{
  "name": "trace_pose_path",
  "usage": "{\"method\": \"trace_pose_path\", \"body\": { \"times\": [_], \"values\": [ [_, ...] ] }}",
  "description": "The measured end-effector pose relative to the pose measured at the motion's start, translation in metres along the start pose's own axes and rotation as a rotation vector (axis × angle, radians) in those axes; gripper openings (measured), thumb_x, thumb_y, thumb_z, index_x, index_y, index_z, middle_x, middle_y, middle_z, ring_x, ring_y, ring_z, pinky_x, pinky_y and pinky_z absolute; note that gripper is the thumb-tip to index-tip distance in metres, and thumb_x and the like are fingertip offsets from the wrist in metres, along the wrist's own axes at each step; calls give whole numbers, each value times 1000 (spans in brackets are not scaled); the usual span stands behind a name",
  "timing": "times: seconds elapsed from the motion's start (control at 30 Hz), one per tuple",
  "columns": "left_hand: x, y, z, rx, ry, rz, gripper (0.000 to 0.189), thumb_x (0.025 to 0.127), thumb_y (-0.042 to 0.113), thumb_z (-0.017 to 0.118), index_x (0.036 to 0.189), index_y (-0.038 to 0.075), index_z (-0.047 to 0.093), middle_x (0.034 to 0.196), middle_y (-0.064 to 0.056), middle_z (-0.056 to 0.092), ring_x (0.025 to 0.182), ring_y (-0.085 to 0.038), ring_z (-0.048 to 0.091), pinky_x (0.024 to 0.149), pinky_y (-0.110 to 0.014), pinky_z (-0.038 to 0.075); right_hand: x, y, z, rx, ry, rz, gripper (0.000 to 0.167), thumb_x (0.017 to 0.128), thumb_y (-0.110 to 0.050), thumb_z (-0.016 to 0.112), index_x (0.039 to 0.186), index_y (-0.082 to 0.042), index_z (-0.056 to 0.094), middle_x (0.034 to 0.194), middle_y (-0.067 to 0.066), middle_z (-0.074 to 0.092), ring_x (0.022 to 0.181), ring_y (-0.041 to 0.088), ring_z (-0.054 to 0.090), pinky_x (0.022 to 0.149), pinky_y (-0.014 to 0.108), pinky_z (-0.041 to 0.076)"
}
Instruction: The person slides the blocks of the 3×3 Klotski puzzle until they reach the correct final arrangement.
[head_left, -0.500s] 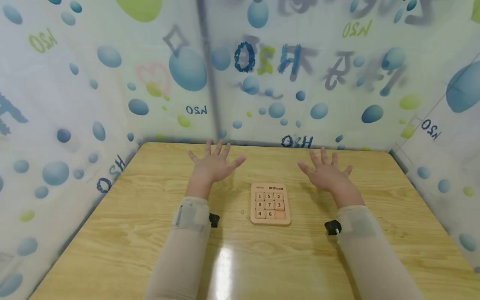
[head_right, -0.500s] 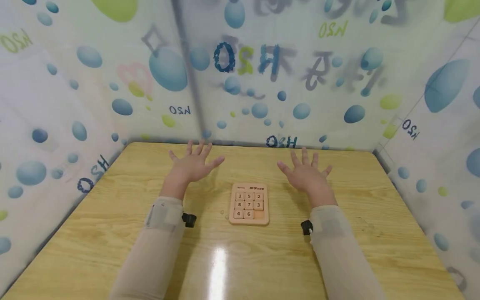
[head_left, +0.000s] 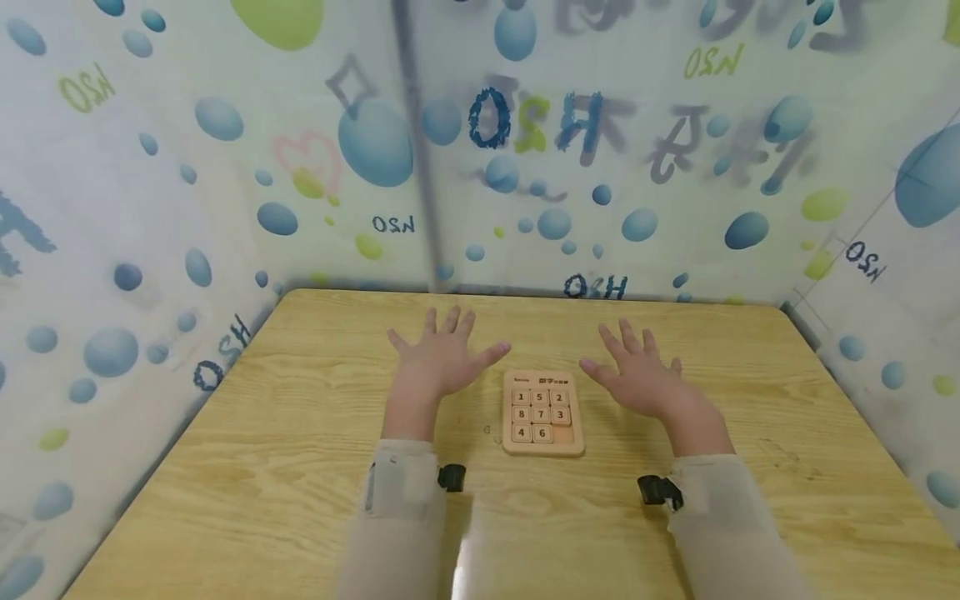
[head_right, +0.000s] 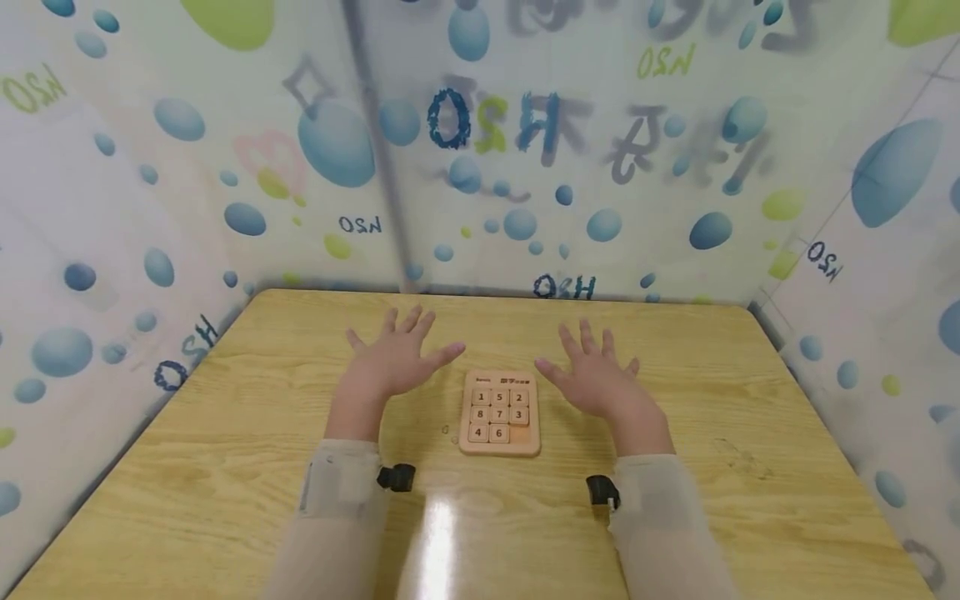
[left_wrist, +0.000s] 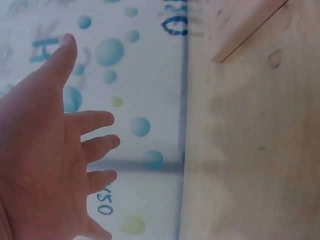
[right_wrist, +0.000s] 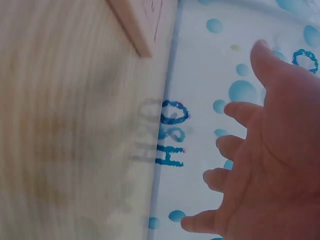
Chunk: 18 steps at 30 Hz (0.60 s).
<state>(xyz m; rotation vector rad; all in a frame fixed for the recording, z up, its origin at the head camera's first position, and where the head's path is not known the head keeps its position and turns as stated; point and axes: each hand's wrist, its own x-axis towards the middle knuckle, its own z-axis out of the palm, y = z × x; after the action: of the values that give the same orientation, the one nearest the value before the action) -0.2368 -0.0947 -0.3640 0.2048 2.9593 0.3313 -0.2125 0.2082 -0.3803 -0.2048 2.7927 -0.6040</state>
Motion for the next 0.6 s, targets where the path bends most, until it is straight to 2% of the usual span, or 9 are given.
{"method": "trace_pose_path", "body": {
  "times": [0.13,0.27,0.4,0.6],
  "values": [
    [-17,19,10,56,-21,31,103,93,90,40,172,27,20,181,-1,13,169,-35,2,119,-89,-5,-13,-12,15,-12,-4,-48,90,106,-72,39,173,-18,9,179,22,-9,161,59,-9,113,94,1],
    [-28,31,18,88,-69,64,106,89,84,60,171,27,24,181,-1,17,169,-36,5,119,-90,-1,-20,-25,31,-32,-11,-67,86,107,-68,44,173,-21,15,180,21,-4,162,58,-5,113,94,2],
    [-33,35,22,82,-119,60,110,82,75,77,170,30,28,181,0,19,168,-38,10,120,-89,4,-25,-32,45,-45,-21,-89,82,106,-65,48,172,-23,23,181,19,1,163,57,0,113,94,3],
    [-36,30,34,13,-187,57,114,76,67,87,169,32,31,180,-3,22,167,-40,17,121,-87,12,-33,-35,58,-34,-81,-82,78,106,-61,53,170,-23,29,180,19,8,162,57,6,115,92,8]
  ]
}}
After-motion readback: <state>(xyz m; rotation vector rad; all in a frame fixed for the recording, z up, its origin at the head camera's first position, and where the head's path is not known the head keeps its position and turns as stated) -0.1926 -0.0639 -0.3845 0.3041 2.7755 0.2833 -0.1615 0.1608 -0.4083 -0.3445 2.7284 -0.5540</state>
